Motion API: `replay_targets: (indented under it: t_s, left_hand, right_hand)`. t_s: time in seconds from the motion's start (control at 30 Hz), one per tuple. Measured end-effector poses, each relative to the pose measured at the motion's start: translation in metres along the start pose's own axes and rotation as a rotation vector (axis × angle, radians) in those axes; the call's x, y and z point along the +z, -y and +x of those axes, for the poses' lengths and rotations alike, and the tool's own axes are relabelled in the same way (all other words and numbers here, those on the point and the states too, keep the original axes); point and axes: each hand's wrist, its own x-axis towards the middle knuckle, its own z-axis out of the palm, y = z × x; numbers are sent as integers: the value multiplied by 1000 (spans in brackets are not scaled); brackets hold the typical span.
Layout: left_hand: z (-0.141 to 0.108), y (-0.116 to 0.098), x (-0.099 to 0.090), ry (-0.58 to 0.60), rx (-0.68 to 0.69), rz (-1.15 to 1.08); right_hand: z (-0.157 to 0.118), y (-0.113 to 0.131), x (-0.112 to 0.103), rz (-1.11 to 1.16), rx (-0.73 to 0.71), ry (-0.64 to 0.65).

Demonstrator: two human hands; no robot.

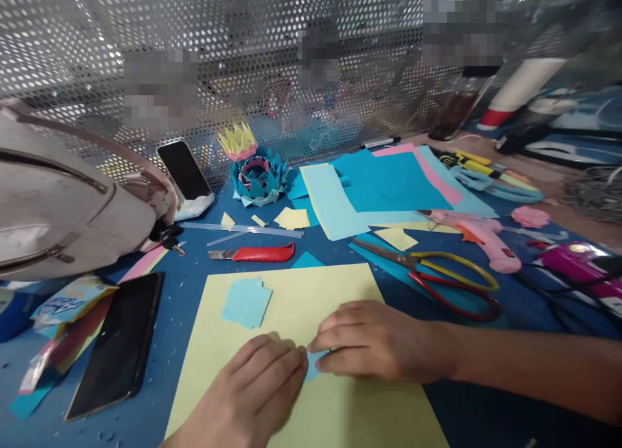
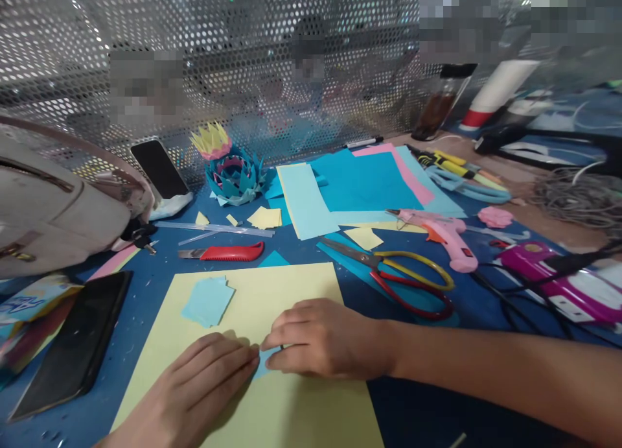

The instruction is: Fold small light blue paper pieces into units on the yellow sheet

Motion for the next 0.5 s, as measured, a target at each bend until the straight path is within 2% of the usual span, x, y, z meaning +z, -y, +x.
replay_targets:
  t_s: [0.3, 0.5]
  left_hand:
    - [16, 0, -17, 11, 27, -5]
    - [12, 0, -9, -40, 21, -20]
  right_hand:
    - [1, 1, 1, 38, 17, -18]
    - [0, 0, 2, 64, 19, -15]
